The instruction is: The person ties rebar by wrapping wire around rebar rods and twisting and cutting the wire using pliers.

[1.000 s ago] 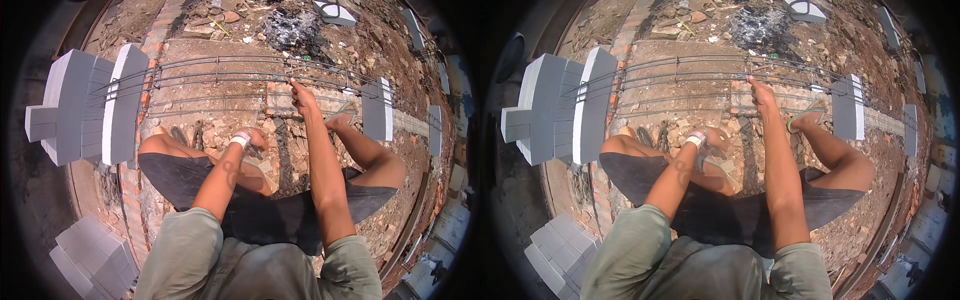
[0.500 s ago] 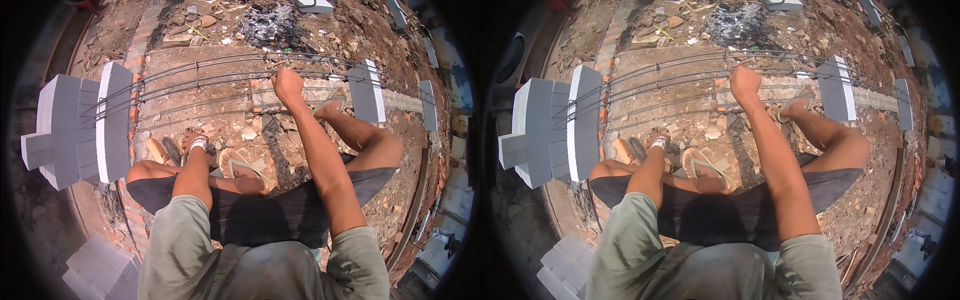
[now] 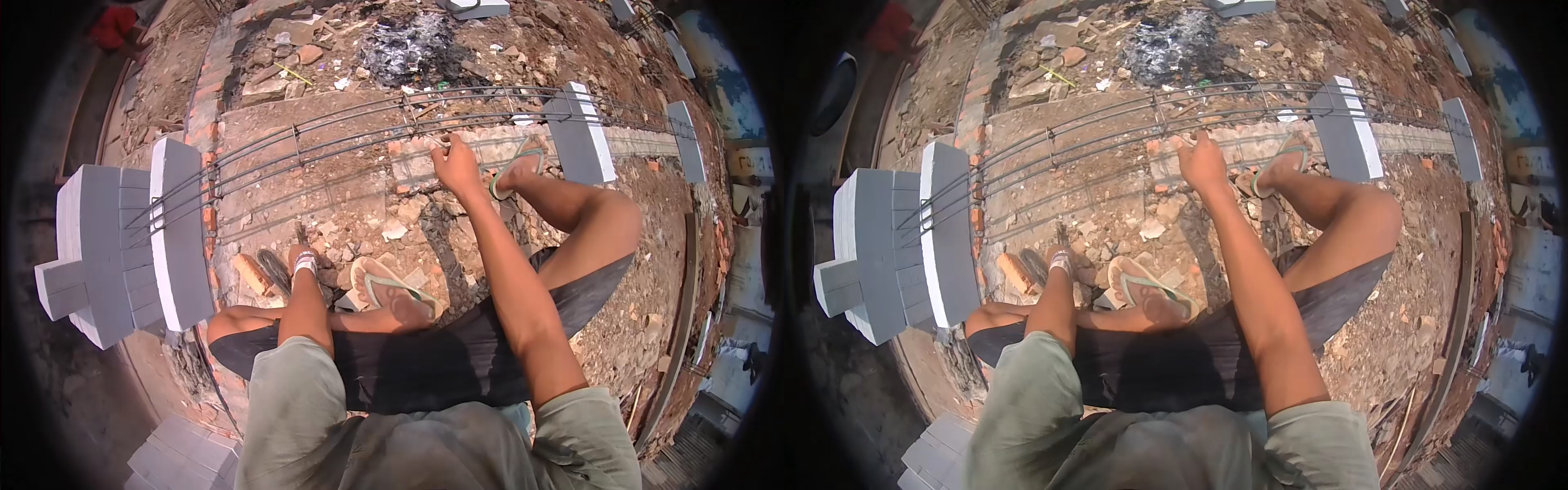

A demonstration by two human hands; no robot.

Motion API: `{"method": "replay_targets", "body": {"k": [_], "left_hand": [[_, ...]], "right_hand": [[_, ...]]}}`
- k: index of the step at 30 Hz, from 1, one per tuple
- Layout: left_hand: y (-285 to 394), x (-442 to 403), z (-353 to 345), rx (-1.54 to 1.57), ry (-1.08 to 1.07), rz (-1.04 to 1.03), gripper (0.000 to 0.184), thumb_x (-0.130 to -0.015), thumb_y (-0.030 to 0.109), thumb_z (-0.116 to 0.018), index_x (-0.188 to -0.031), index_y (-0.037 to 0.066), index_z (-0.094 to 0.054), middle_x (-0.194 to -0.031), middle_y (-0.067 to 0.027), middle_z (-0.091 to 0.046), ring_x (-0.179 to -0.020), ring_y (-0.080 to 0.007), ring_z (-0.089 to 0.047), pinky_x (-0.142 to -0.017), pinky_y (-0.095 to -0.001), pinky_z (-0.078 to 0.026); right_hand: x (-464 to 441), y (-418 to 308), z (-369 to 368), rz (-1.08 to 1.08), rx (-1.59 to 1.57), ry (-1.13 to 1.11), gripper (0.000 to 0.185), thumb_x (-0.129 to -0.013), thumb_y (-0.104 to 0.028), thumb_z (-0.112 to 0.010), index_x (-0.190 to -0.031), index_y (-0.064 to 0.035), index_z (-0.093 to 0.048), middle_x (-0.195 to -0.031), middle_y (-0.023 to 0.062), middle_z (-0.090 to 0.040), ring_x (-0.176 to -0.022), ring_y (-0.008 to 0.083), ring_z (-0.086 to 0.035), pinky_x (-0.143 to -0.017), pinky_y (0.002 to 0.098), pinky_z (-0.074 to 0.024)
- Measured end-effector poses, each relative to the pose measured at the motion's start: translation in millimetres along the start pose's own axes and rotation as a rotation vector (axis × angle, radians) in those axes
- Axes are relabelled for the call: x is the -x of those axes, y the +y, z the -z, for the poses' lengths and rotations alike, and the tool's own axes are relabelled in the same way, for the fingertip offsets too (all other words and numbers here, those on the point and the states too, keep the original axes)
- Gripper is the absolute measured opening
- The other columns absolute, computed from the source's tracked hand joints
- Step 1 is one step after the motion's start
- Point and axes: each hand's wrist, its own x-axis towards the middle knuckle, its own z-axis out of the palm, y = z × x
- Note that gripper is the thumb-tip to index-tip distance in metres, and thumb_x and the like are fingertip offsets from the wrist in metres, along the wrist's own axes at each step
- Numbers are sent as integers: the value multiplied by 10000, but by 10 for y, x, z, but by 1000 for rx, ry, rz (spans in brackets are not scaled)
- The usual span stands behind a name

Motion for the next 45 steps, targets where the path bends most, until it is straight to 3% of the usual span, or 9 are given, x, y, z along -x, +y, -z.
{"method": "replay_targets", "body": {"k": [8,14,21,26,29,32,38,43,45], "left_hand": [[1062,1087,1131,152,77,-441,503,-841,419,-660,-863,-82,-695,-824,-285,-676,-810,-421,-672,-762,-445,-534],[1404,2051,1874,531,-574,-686,455,-862,494,-724,-789,53,-640,-558,51,-437,-431,-55,-381,-384,-250,-299],[1920,2424,1609,1323,-765,-623,610,-916,674,-519,-971,69,-577,-664,68,-456,-478,-16,-388,-410,-210,-285],[2089,2634,1537,362,412,-1293,752,-978,666,-299,-1053,-47,-523,-1047,-221,-491,-812,-391,-559,-735,-456,-476],[2239,2749,1604,644,350,-985,722,-978,658,-337,-1053,-33,-533,-1050,-197,-509,-824,-327,-588,-722,-410,-488],[2441,2422,1288,1221,-385,-549,622,-1007,556,-414,-1063,-50,-548,-1140,-175,-534,-1014,-297,-586,-889,-430,-478],[3007,2658,12,1381,-984,-892,466,-1014,317,-506,-1407,76,-438,-1289,-81,-518,-1253,-195,-479,-1007,-351,-429],[2757,2905,274,1826,-1347,-112,370,-1035,463,-417,-978,112,-518,-701,24,-465,-642,-124,-443,-642,-298,-414],[2621,3057,334,1772,-1001,84,362,-1025,444,-435,-870,120,-483,-620,46,-311,-533,-89,-300,-529,-282,-319]], "right_hand": [[147,-485,385,579,59,456,244,-946,-247,-619,-1011,-14,-647,-1073,141,-611,-1035,299,-560,-869,425,-435],[472,-523,-165,81,-638,-350,612,-985,-541,-502,-1316,-26,-524,-1265,144,-583,-1167,210,-558,-982,364,-442],[813,-527,149,-360,-1502,-971,550,-974,-469,-560,-1340,-71,-464,-1252,77,-576,-1156,221,-574,-937,418,-513],[943,-354,440,-450,-1478,-762,517,-918,-159,-670,-1370,-75,-434,-1241,113,-581,-1098,205,-607,-864,425,-560],[1031,-381,765,-427,-1104,-615,545,-828,-54,-739,-1290,-14,-453,-1133,125,-637,-984,199,-659,-839,393,-566],[1062,-349,1182,-308,-844,-449,524,-812,-42,-768,-1224,13,-450,-1028,132,-679,-882,203,-690,-791,352,-576],[1063,-273,1743,-341,-744,-462,429,-919,-91,-669,-1230,40,-405,-1095,185,-669,-887,238,-703,-788,344,-574],[739,-190,1822,-353,-717,-497,337,-939,-16,-549,-1248,-4,-414,-1173,181,-647,-963,272,-690,-849,389,-580],[568,-57,1755,-404,-786,-548,350,-903,41,-535,-1233,-54,-465,-1210,164,-632,-1028,276,-672,-884,416,-573]]}}
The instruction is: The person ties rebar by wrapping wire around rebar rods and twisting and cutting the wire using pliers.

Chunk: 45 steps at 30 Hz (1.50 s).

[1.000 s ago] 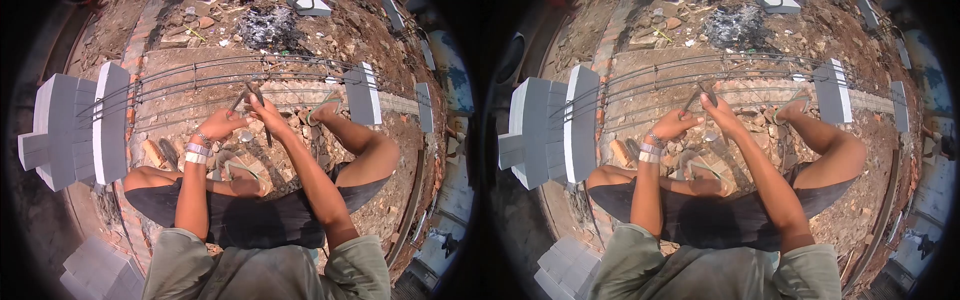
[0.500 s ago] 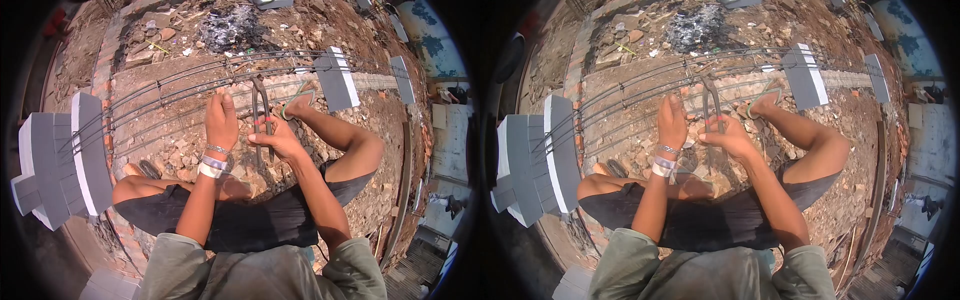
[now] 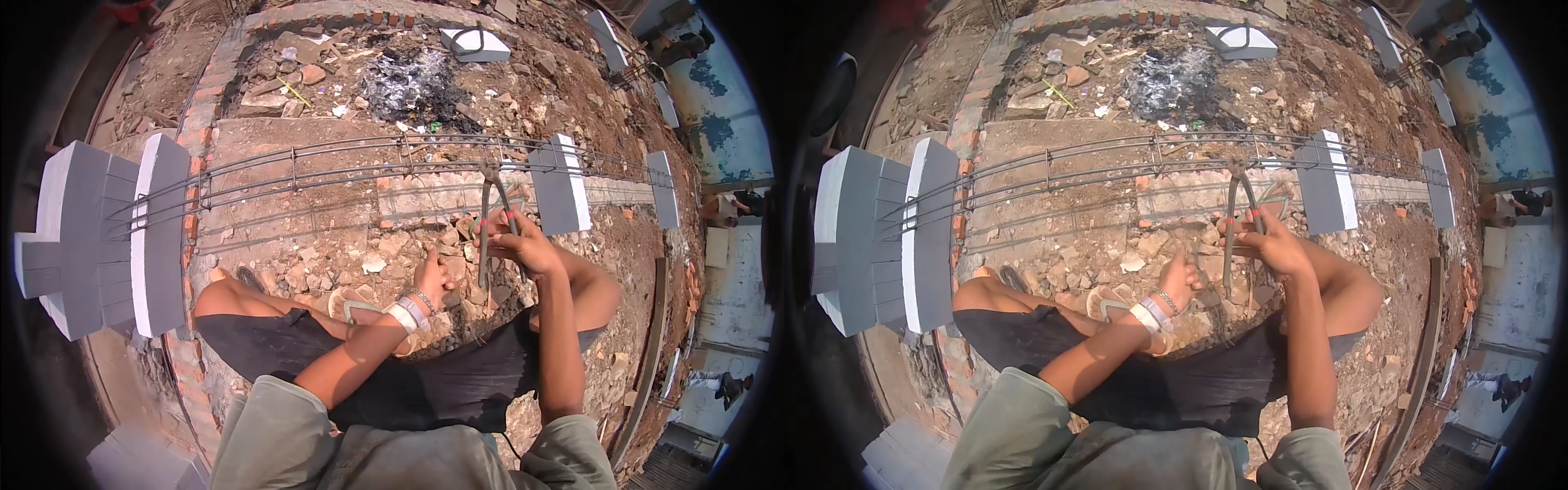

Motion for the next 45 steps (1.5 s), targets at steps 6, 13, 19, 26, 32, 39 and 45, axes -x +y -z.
{"method": "replay_targets", "body": {"k": [6,13,19,26,32,39,45], "left_hand": [[94,155,515,-670,161,-234,340,-1026,394,-431,-846,110,-483,-631,35,-376,-446,-83,-319,-389,-265,-302],[-3,219,523,-589,169,-201,358,-1042,424,-403,-845,131,-462,-590,45,-358,-411,-74,-308,-360,-263,-286],[21,422,375,-350,118,-162,337,-1029,433,-437,-848,150,-458,-603,51,-349,-412,-70,-300,-355,-251,-262],[15,348,421,-379,158,-143,338,-1028,447,-427,-901,134,-445,-614,47,-333,-397,-73,-272,-331,-268,-299],[-153,208,546,-493,270,-263,383,-1046,453,-385,-1038,90,-506,-601,31,-331,-380,-91,-292,-329,-277,-310],[-253,103,762,-567,289,-351,496,-1033,488,-379,-886,48,-555,-567,-16,-451,-412,-156,-469,-349,-318,-368],[-222,198,697,-452,234,-277,373,-1052,447,-369,-1008,105,-513,-564,21,-346,-386,-110,-338,-344,-278,-286]], "right_hand": [[-685,564,-174,-192,-25,-135,687,-853,88,-486,-1483,-48,-250,-1265,115,-585,-1118,241,-608,-876,420,-568],[-847,716,-540,-204,48,-106,471,-854,45,-562,-1295,-48,-428,-1207,63,-598,-1087,210,-605,-847,415,-580],[-926,839,-367,-9,356,-94,368,-825,60,-562,-1147,-96,-476,-1178,74,-604,-1054,195,-598,-870,363,-510],[-718,609,-250,-53,14,-171,344,-811,62,-550,-1112,-79,-462,-1309,157,-553,-1201,284,-564,-923,424,-514],[-629,310,-446,-219,-178,-352,315,-890,57,-513,-1185,-35,-449,-1339,217,-530,-1195,371,-590,-935,483,-561],[-619,361,-546,-171,-119,-294,473,-883,48,-526,-1333,-18,-395,-1338,217,-538,-1191,331,-588,-922,492,-560],[-685,489,-581,-232,-86,-308,375,-900,1,-568,-1250,-78,-459,-1209,154,-637,-1036,254,-677,-830,401,-592]]}}
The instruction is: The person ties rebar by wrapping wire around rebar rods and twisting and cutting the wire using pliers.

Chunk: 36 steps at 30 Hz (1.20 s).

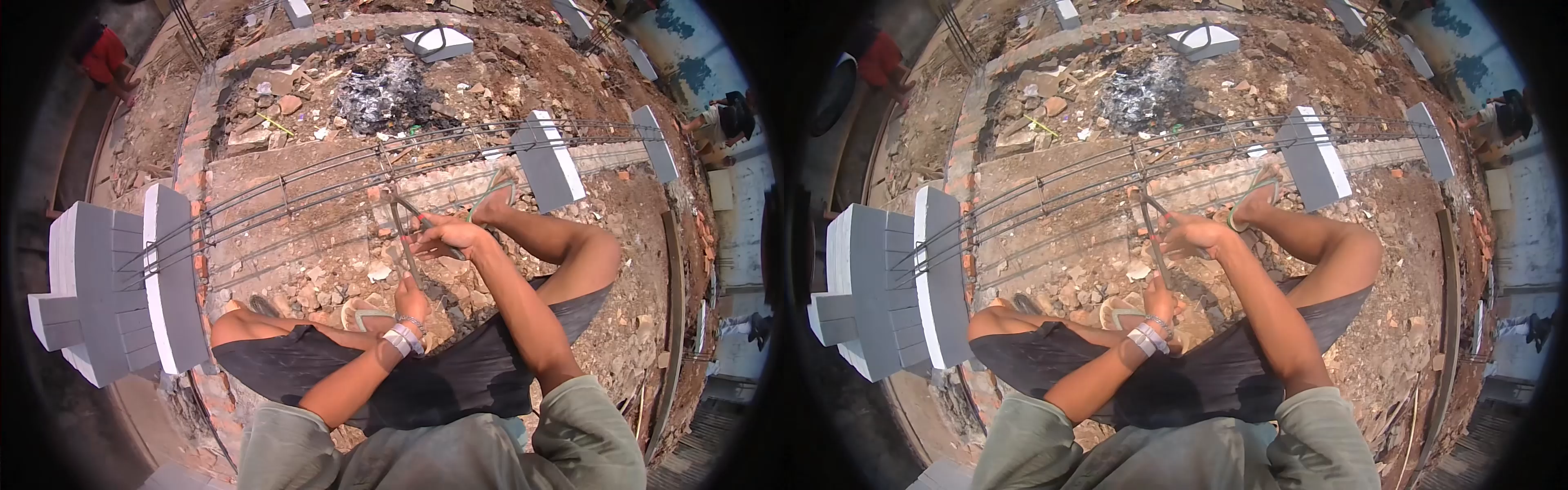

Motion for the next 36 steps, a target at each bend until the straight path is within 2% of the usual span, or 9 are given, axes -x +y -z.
{"method": "replay_targets", "body": {"k": [3,7,8,12,19,23,30,33,36], "left_hand": [[-82,-30,23,158,-53,25,305,-1055,431,-383,-989,149,-480,-579,45,-310,-402,-84,-291,-358,-258,-250],[-132,-22,-17,99,-57,41,293,-1045,444,-417,-912,185,-447,-607,63,-332,-435,-67,-301,-386,-253,-255],[-114,-4,-27,120,-96,48,298,-1043,446,-423,-900,186,-442,-610,64,-330,-439,-65,-299,-390,-252,-254],[-64,93,-65,168,-189,60,314,-1039,453,-430,-872,187,-433,-613,68,-313,-450,-60,-288,-401,-249,-245],[-156,2,-45,280,-216,91,286,-1050,404,-415,-879,177,-441,-617,65,-313,-462,-74,-282,-413,-254,-254],[-371,-203,64,484,-387,193,364,-1046,474,-348,-858,173,-430,-617,59,-335,-481,-90,-313,-421,-276,-275],[-165,93,-52,152,-339,132,493,-1009,593,-350,-733,185,-369,-550,48,-289,-390,-109,-273,-353,-277,-223],[-463,-269,89,203,-448,141,491,-1000,596,-370,-744,180,-423,-533,16,-350,-356,-160,-296,-337,-321,-240],[-405,-229,71,215,-434,106,510,-994,611,-374,-729,177,-422,-523,12,-347,-349,-166,-287,-335,-330,-243]], "right_hand": [[-86,59,76,43,-113,18,269,-908,0,-570,-1152,-81,-492,-1219,152,-630,-1037,248,-680,-872,416,-576],[-84,-78,-3,56,-389,-85,488,-899,56,-544,-1302,-95,-315,-1373,295,-469,-1210,448,-554,-990,576,-485],[-78,-100,19,68,-386,-183,735,-886,16,-601,-1450,-102,-145,-1354,292,-510,-1250,405,-536,-1011,564,-453],[-185,24,28,84,-473,-185,718,-878,34,-601,-1439,-92,-172,-1400,310,-445,-1280,473,-489,-1016,652,-409],[-259,75,-47,138,-433,-7,437,-921,9,-547,-1300,-42,-336,-1271,248,-510,-1210,422,-557,-931,547,-530],[-375,49,-35,78,-226,143,270,-981,-136,-518,-1168,52,-470,-1081,211,-617,-936,319,-678,-792,447,-603],[-180,-130,15,-50,138,180,425,-972,-386,-497,-1111,9,-563,-908,191,-712,-735,247,-720,-631,354,-612],[-156,-109,79,-64,-94,-38,422,-970,-444,-490,-1090,-42,-542,-895,165,-703,-651,235,-696,-584,371,-602],[-396,-62,348,-255,22,-188,579,-917,-503,-544,-1188,8,-516,-942,155,-684,-784,262,-706,-720,424,-603]]}}
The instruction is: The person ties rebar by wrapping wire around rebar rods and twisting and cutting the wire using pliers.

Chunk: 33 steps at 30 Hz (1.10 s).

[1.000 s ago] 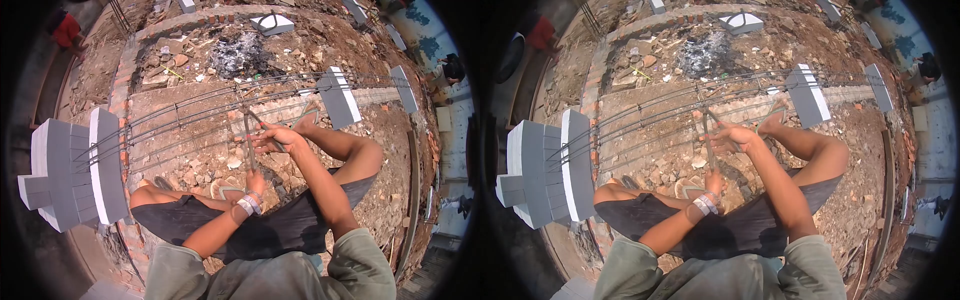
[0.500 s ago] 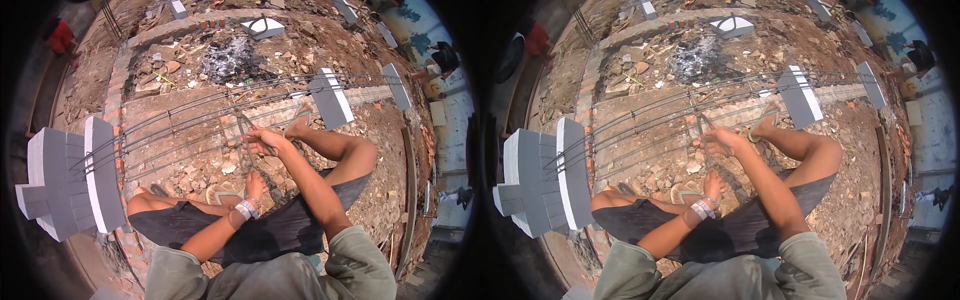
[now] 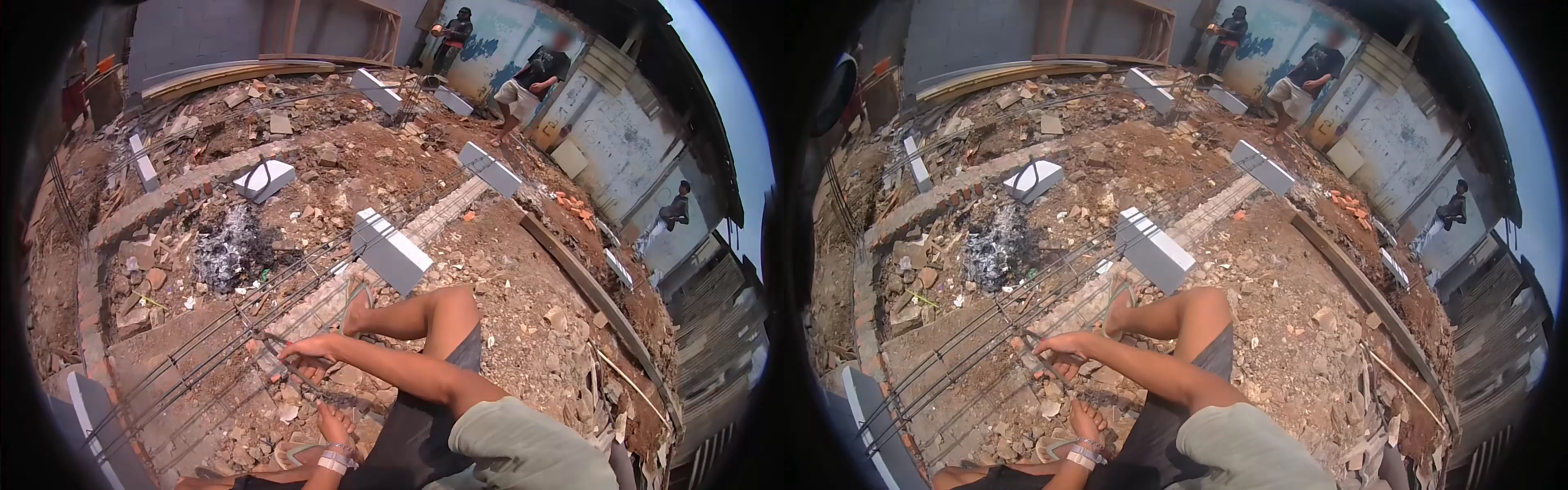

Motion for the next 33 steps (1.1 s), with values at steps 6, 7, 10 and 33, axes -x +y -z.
{"method": "replay_targets", "body": {"k": [6,7,10,33], "left_hand": [[75,66,-95,24,-50,-47,501,-995,587,-419,-706,178,-401,-516,16,-328,-344,-154,-277,-328,-318,-232],[100,108,-161,13,-32,-55,495,-997,577,-426,-705,178,-397,-516,17,-326,-343,-153,-274,-329,-317,-235],[97,165,-217,37,11,-30,480,-1004,558,-428,-722,171,-395,-530,17,-333,-358,-152,-297,-347,-318,-265],[1373,-792,-314,-888,162,-344,718,-867,612,-595,-1071,-76,-624,-866,-108,-660,-744,-179,-647,-674,-324,-505]], "right_hand": [[114,-290,-124,-216,241,205,350,-906,-407,-625,-1027,-80,-590,-933,167,-698,-822,264,-718,-736,447,-596],[71,-274,-97,-219,285,211,337,-909,-395,-624,-1021,-78,-595,-938,170,-698,-843,270,-719,-750,449,-594],[-193,-106,-32,-237,265,291,303,-922,-329,-618,-1083,-72,-604,-960,130,-669,-760,236,-678,-715,452,-580],[-515,581,-502,360,839,1062,354,-848,-230,-619,-900,119,-640,-945,351,-646,-933,484,-639,-800,515,-511]]}}
